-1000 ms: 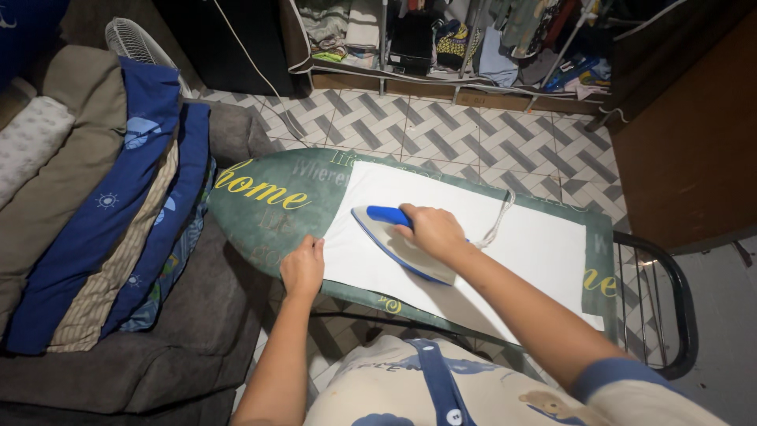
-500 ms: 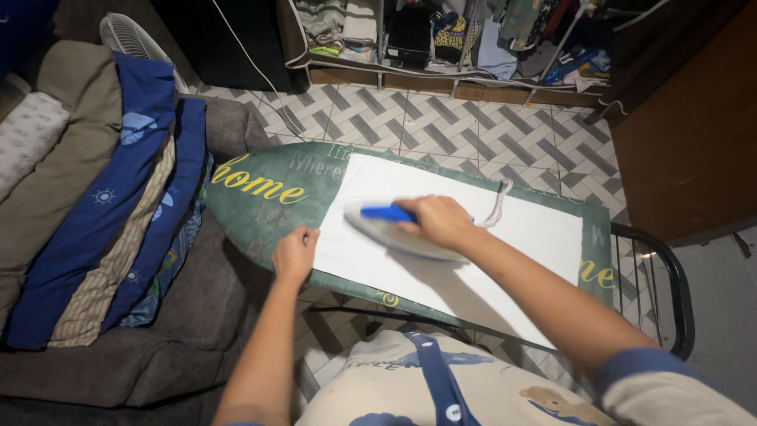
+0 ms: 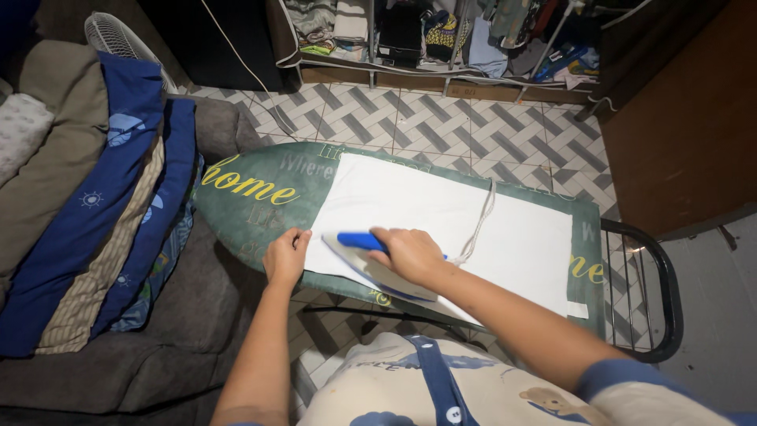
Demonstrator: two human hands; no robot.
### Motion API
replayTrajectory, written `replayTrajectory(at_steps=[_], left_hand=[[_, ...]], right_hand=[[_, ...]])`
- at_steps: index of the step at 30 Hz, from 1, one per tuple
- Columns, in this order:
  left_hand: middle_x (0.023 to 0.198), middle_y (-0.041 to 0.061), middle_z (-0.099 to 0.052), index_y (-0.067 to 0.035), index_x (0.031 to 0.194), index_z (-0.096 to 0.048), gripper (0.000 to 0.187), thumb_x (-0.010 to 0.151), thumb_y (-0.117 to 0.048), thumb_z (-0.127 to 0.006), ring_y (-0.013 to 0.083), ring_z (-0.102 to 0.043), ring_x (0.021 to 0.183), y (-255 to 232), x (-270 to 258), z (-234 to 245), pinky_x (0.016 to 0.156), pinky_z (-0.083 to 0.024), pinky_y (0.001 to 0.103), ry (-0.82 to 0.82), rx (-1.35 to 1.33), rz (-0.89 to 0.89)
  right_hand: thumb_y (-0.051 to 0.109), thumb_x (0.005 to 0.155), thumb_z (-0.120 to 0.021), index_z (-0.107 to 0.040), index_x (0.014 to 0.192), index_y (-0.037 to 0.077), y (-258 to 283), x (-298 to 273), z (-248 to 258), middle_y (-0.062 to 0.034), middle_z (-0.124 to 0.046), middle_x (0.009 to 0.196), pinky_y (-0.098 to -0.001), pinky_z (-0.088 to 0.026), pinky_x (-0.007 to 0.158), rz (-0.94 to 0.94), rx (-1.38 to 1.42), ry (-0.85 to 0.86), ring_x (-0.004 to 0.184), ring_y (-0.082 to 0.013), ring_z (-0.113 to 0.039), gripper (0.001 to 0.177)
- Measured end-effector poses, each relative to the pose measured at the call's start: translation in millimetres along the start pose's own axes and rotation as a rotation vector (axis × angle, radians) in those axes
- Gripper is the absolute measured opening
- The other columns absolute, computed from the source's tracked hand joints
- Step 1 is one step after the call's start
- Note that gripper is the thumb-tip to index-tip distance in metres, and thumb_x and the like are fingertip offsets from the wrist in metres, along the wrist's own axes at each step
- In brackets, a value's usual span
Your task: The person irons a cloth on an ironing board using an iron, turns and refolds it, and folds the cloth by hand.
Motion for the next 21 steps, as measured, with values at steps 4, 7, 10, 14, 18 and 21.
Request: replayTrajectory(at_steps=[4, 7, 10, 14, 18, 21], left_hand=[[0.081, 0.015, -0.073, -0.014, 0.095, -0.075, 0.032, 0.095, -0.045, -0.065, 0.0405, -0.069, 0.081, 3.8, 0.2, -4.7, 0.071, -0.052, 0.051, -0.035, 0.055, -0.036], [0.083, 0.016, -0.074, -0.014, 0.096, -0.073, 0.032, 0.096, -0.044, -0.064, 0.042, -0.07, 0.083, 4.1, 6.3, -8.4, 0.072, -0.054, 0.052, -0.035, 0.076, -0.093], [0.085, 0.019, -0.073, -0.013, 0.097, -0.072, 0.033, 0.098, -0.045, -0.064, 0.0441, -0.069, 0.084, 7.0, 4.8, -10.5, 0.073, -0.053, 0.054, -0.051, 0.196, -0.124], [0.093, 0.019, -0.074, -0.016, 0.103, -0.072, 0.029, 0.099, -0.043, -0.063, 0.0431, -0.069, 0.091, -1.8, 9.0, -9.5, 0.078, -0.053, 0.055, -0.072, 0.235, -0.049], [0.138, 0.017, -0.062, -0.01, 0.126, -0.064, 0.043, 0.09, -0.034, -0.063, 0.0401, -0.053, 0.127, -42.5, -11.1, -31.3, 0.1, -0.039, 0.061, -0.317, 0.205, -0.23], [0.159, 0.009, -0.048, -0.013, 0.145, -0.054, 0.044, 0.104, -0.026, -0.05, 0.0303, -0.035, 0.161, -93.6, -36.0, -83.5, 0.134, -0.019, 0.064, -0.188, 0.01, -0.417]], right_hand=[[0.044, 0.086, -0.071, -0.069, 0.127, 0.016, -0.2, -3.1, 4.5, -0.0134, -0.077, 0.101, -0.0459, -0.056, 0.078, 0.062, 0.094, 0.007, 0.088, -0.0363, -0.072, 0.049], [0.045, 0.091, -0.068, -0.065, 0.132, 0.014, -2.2, -13.5, -0.6, -0.0158, -0.074, 0.099, -0.0487, -0.054, 0.073, -0.024, -0.038, -0.077, 0.085, -0.0388, -0.07, 0.051], [0.046, 0.085, -0.071, -0.07, 0.126, 0.017, -21.2, -12.0, 1.2, -0.014, -0.077, 0.098, -0.0455, -0.056, 0.076, -0.003, 0.128, -0.054, 0.085, -0.0371, -0.072, 0.05], [0.05, 0.082, -0.074, -0.07, 0.125, 0.02, -70.6, -39.3, 20.9, -0.0132, -0.077, 0.093, -0.0436, -0.056, 0.076, -0.081, 0.09, -0.064, 0.082, -0.0352, -0.073, 0.053], [0.049, 0.083, -0.072, -0.072, 0.124, 0.027, -132.2, -71.7, 50.4, -0.0097, -0.078, 0.089, -0.0408, -0.058, 0.077, -0.403, 0.171, -0.124, 0.076, -0.0295, -0.076, 0.046], [0.045, 0.083, -0.075, -0.071, 0.127, 0.023, -157.5, -94.5, 66.7, -0.0126, -0.077, 0.09, -0.0434, -0.057, 0.076, -0.511, 0.064, -0.18, 0.079, -0.0322, -0.074, 0.049]])
Point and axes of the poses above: each hand's wrist, its own x-axis towards the middle knuckle, its own z-axis out of the back of the hand, y = z × x, the point moved 5 cm from there along x, towards the middle knuckle
